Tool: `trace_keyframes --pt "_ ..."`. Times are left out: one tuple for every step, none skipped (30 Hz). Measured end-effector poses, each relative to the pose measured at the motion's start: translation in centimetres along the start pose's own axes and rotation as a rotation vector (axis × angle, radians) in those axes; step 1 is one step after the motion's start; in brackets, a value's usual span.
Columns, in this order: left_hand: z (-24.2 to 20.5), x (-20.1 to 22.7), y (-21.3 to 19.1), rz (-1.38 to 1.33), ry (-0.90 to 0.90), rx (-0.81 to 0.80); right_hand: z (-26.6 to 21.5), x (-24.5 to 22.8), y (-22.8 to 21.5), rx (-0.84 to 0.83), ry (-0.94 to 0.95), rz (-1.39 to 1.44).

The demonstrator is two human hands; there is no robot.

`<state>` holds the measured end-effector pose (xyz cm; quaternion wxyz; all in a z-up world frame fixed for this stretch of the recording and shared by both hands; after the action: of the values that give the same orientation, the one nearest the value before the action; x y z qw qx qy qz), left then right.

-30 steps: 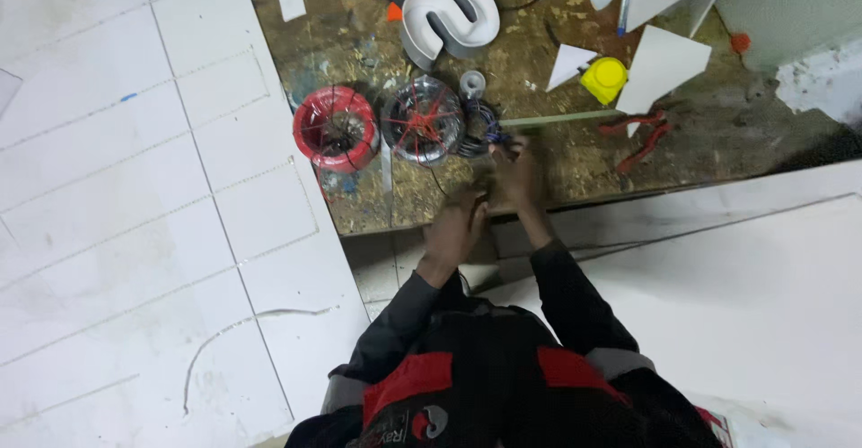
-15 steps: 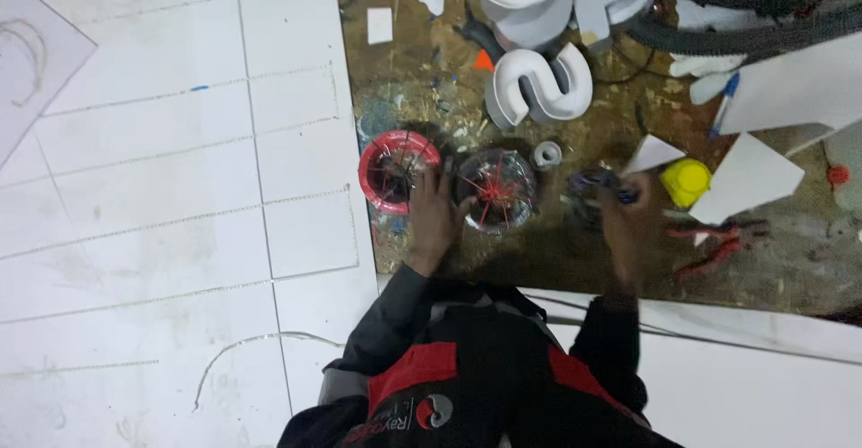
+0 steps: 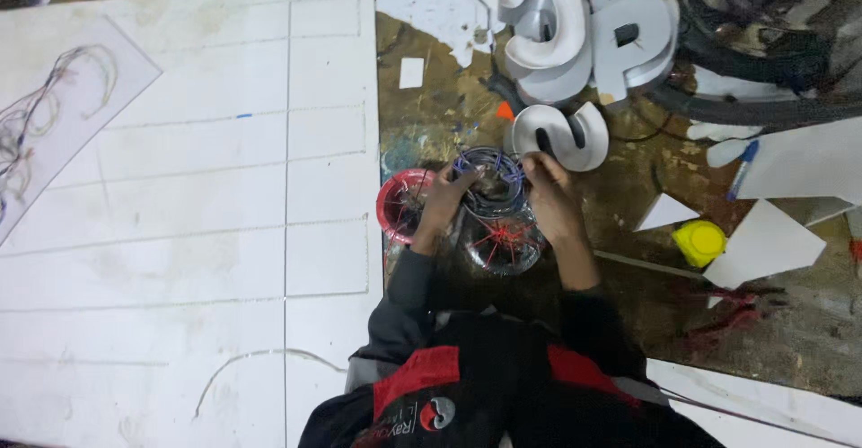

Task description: The person measures and cuts a black wire on a white board using a ruler and pliers. They then untangle a bundle of wires, cut a section, and strip the ends of the wire using pliers.

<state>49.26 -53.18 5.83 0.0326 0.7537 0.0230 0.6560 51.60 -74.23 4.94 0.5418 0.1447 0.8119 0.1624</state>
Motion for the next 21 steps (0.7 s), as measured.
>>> trace_keyframes --pt "-1.5 -0.9 0.0 0.004 -0.006 0.025 -0.9 0.9 0.6 -0.02 0.018 -0.001" --pt "-1.7 -1.3 0.4 -0.108 -0.013 0.056 -0.7 1.1 1.0 -0.017 0.084 0.063" --pt "-1.9 -1.7 0.8 -0.22 -0.017 0.084 -0.7 1.4 1.4 -0.014 0.151 0.125" --pt "-1.8 -2.2 1.1 -0.217 -0.013 0.101 -0.8 2.7 1.5 -0.03 0.159 0.124" --pt "-1.7 -3.3 1.5 -0.56 -0.095 0.2 -0.8 3.9 1.9 -0.111 0.129 0.026" --pt "-2.6 -4.8 2.0 -0.9 -0.187 0.3 -1.7 5.9 2.1 -0.185 0.111 -0.064" --pt "-3.3 -2.8 1.7 -0.895 -0.193 0.321 -2.3 7.1 1.9 -0.193 0.13 -0.059" --pt "-3.9 -1.0 1.6 -0.962 -0.214 0.379 -3.0 8.1 1.8 -0.23 0.103 -0.131" --pt "-4.4 0.9 1.5 -1.028 -0.234 0.438 -3.7 9.1 1.7 -0.267 0.075 -0.203" --pt "-5.6 0.8 0.5 -1.026 -0.234 0.443 -4.9 8.3 2.1 -0.27 0.078 -0.201" --pt "-6.7 1.1 -1.6 -0.797 -0.104 0.481 -5.9 7.3 2.0 -0.191 0.037 -0.168" --pt "-8.2 1.4 -3.2 -0.572 0.022 0.523 -7.1 6.4 1.6 -0.118 0.004 -0.144" --pt "-7.1 1.3 -3.1 -0.577 0.02 0.539 -6.3 3.9 2.3 -0.127 0.015 -0.151" --pt "-8.3 1.4 -3.5 -0.261 0.063 0.526 -7.8 2.6 3.1 -0.149 0.012 -0.226" --pt "-9.4 1.7 -3.7 0.053 0.101 0.489 -9.2 1.3 4.0 -0.174 0.009 -0.299" --pt "-10.0 1.4 -2.5 0.05 0.096 0.47 -9.5 3.0 3.2 -0.154 0.007 -0.298" --pt "-10.8 1.7 -1.4 0.108 0.11 0.423 -9.9 4.8 2.5 -0.13 0.067 -0.247" --pt "-9.4 3.1 -1.2 0.169 0.18 0.4 -7.5 5.5 3.3 -0.148 0.085 -0.199" --pt "-8.0 2.5 -1.4 0.169 0.23 0.406 -5.7 5.3 3.2 -0.172 0.041 -0.201" --pt "-8.3 0.5 -1.3 0.141 0.126 0.34 -5.4 7.1 2.8 -0.227 0.21 0.058" --pt "-8.6 -1.8 -1.3 0.111 0.023 0.274 -5.0 9.1 2.6 -0.279 0.385 0.314"
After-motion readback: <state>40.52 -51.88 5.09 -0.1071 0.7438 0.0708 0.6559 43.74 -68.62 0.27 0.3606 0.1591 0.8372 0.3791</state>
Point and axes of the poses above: each hand's wrist, its own z-axis towards the middle knuckle, its own y-axis out of the palm, x = y × z, the point moved 6 cm from there along z, towards the middle knuckle, and after that the axes turned 11 degrees about y, right-handed, at the moved point
